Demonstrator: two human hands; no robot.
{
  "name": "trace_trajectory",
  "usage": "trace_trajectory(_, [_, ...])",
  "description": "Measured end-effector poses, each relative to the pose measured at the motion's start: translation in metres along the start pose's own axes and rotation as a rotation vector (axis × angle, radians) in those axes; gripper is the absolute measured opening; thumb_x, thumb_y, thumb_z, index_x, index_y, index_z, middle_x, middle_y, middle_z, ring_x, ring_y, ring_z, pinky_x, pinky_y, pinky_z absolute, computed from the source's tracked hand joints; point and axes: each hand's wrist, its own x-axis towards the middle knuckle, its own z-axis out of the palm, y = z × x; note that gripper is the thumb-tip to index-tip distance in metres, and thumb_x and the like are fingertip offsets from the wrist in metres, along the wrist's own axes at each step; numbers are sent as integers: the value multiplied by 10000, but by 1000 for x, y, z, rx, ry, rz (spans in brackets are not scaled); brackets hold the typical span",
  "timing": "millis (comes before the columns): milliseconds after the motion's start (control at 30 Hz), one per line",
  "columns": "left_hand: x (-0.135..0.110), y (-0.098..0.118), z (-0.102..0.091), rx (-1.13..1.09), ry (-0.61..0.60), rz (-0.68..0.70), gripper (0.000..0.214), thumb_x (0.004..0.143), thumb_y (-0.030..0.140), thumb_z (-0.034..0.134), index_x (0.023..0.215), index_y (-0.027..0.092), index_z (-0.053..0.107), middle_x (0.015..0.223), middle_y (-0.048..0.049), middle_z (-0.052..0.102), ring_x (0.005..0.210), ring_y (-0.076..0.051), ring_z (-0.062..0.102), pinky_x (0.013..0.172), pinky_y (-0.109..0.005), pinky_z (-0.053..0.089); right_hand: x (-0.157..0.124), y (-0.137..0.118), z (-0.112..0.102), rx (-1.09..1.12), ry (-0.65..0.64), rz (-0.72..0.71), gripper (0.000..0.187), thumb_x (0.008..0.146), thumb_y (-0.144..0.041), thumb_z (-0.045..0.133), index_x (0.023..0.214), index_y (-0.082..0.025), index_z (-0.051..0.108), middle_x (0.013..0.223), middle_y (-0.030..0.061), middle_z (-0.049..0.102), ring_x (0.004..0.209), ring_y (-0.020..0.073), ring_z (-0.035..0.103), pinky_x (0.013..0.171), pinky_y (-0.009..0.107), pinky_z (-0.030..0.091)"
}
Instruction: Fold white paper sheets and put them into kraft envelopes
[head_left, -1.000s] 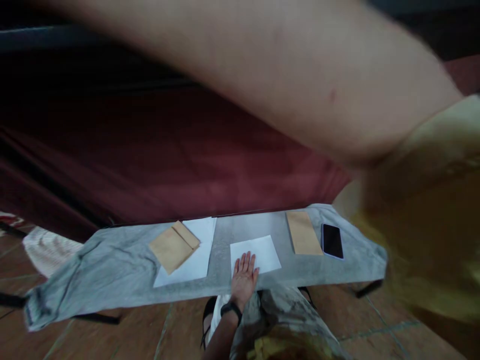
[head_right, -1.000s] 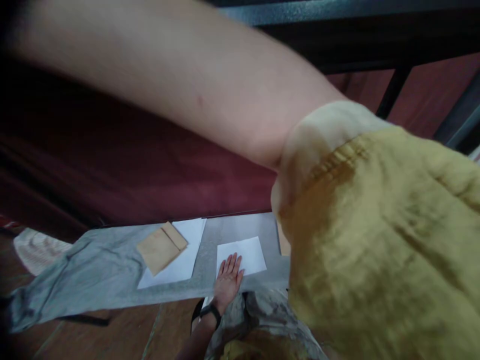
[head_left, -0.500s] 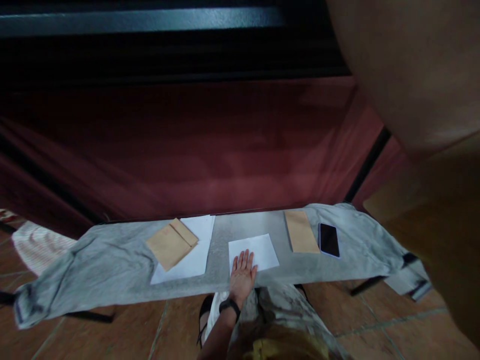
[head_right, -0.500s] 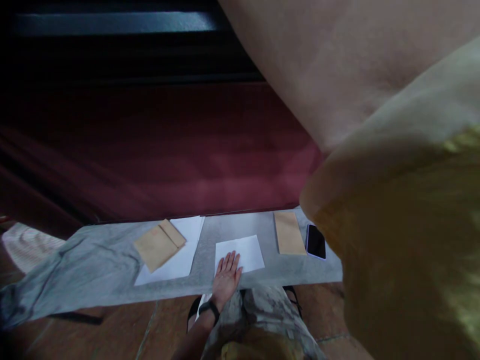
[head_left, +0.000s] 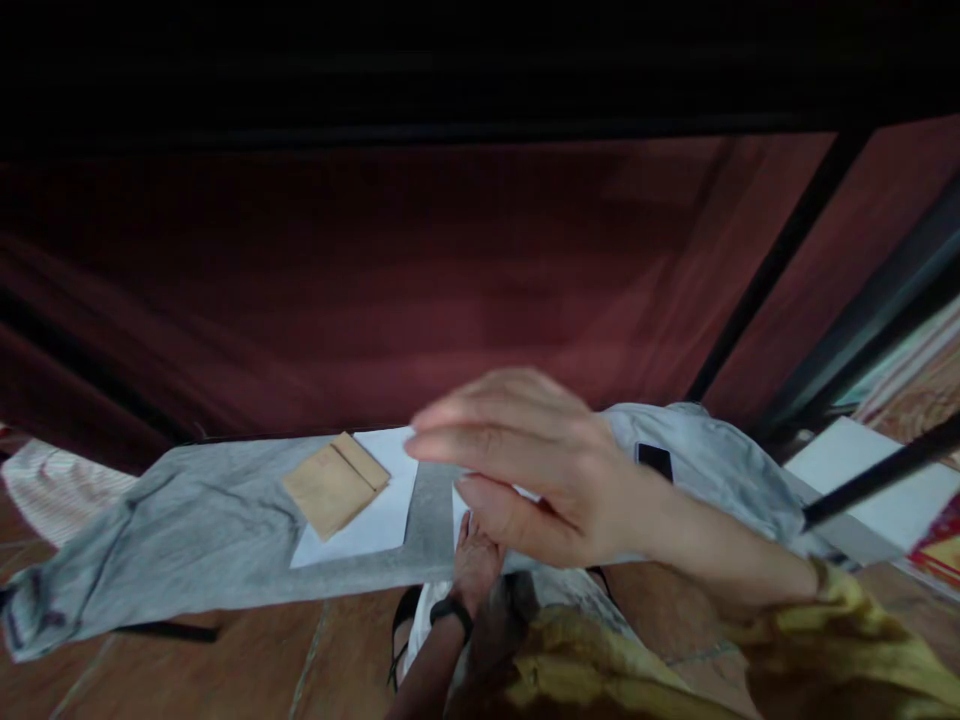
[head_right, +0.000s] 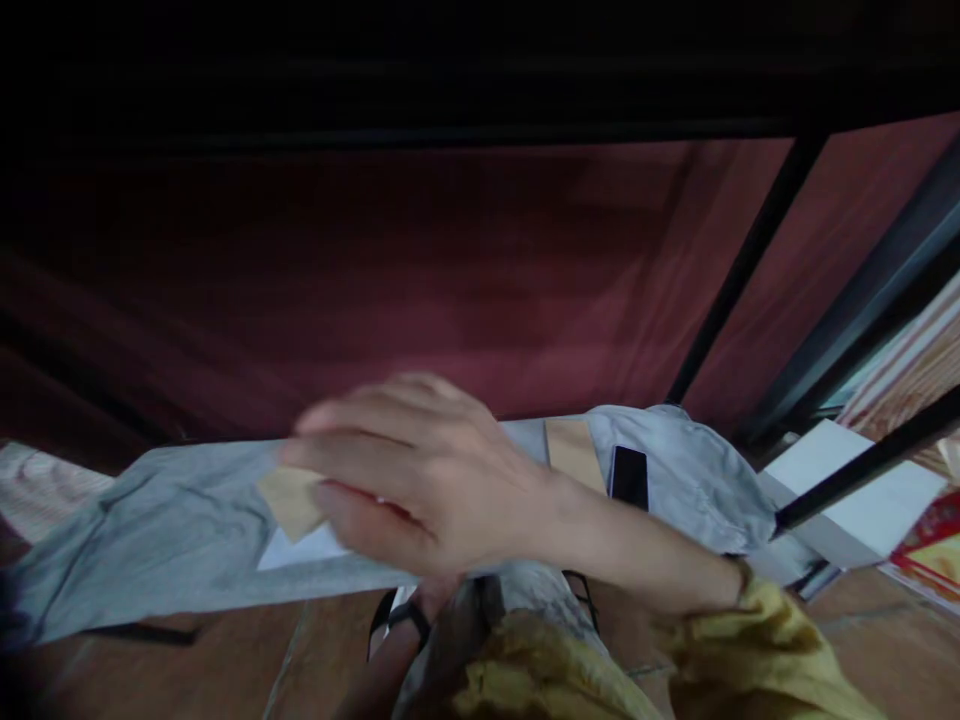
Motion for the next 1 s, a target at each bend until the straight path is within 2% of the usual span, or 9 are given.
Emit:
trace_trajectory(67, [1, 1, 1, -9, -42, -16, 529, 1026, 333, 369, 1549, 325, 450, 1539, -37, 553, 1472, -264, 447, 1231, -524, 340, -39, 30, 45, 22, -49, 152, 404, 1088, -344, 365, 1343, -214, 650, 1371, 62, 672, 1279, 200, 611, 1116, 411, 501])
trace_trajectory(167, [7, 8, 1, -20, -123, -70, 540, 1038, 332, 321, 1552, 228, 448, 1571, -101, 506, 1491, -298, 415, 1207, -578, 347, -122, 86, 135, -45, -168, 607, 439, 1060, -239, 337, 1318, -179, 687, 1344, 112, 701, 1270, 210, 638, 1100, 405, 526])
trace_trajectory(200, [10, 12, 1, -23, -151, -90, 545, 1038, 320, 308, 1549, 201, 452, 1582, -118, 487, 1497, -307, 404, 1201, -586, 349, -149, 102, 162, -68, -231, 698, 448, 1052, -219, 335, 1323, -174, 689, 1353, 116, 697, 1279, 207, 636, 1110, 397, 520])
trace_trajectory(267, [18, 19, 2, -32, -195, -112, 562, 1024, 260, 286, 1554, 156, 440, 1598, -138, 459, 1510, -308, 381, 1206, -581, 340, -191, 126, 204, -100, -308, 749, 441, 1050, -219, 353, 1349, -171, 675, 1394, 120, 672, 1322, 204, 609, 1146, 394, 488])
trace_trajectory(333, [27, 24, 5, -39, -208, -115, 587, 996, 212, 302, 1566, 136, 418, 1610, -140, 440, 1529, -297, 347, 1227, -565, 313, -214, 140, 228, -114, -339, 747, 442, 1057, -226, 358, 1387, -156, 644, 1451, 128, 627, 1383, 205, 555, 1191, 414, 436])
trace_trajectory(467, [39, 19, 10, -46, -199, -105, 605, 970, 208, 353, 1567, 123, 414, 1619, -126, 429, 1551, -271, 301, 1258, -516, 275, -217, 159, 245, -148, -398, 730, 465, 1068, -226, 337, 1467, -144, 562, 1560, 138, 511, 1481, 225, 435, 1251, 479, 319])
trace_trajectory(600, [48, -2, 10, -37, -185, -129, 583, 1006, 220, 295, 1572, 130, 400, 1616, -111, 439, 1539, -234, 331, 1264, -480, 278, -213, 175, 255, -266, -468, 742, 493, 1091, -303, 301, 1515, -159, 508, 1623, 113, 422, 1516, 245, 375, 1261, 487, 268])
trace_trajectory(700, [50, -16, 8, -26, -170, -178, 575, 1038, 285, 285, 1587, 141, 375, 1633, -116, 407, 1544, -237, 320, 1265, -481, 276, -218, 182, 260, -306, -454, 775, 519, 1089, -363, 311, 1549, -176, 461, 1646, 103, 374, 1523, 262, 361, 1262, 507, 247])
trace_trajectory(1000, [34, -35, 1, 11, -122, -302, 594, 1061, 384, 317, 1594, 123, 349, 1635, -144, 394, 1548, -267, 310, 1274, -495, 251, -258, 186, 245, -438, -350, 858, 609, 1073, -398, 329, 1576, -60, 384, 1640, 187, 355, 1510, 322, 371, 1248, 526, 241])
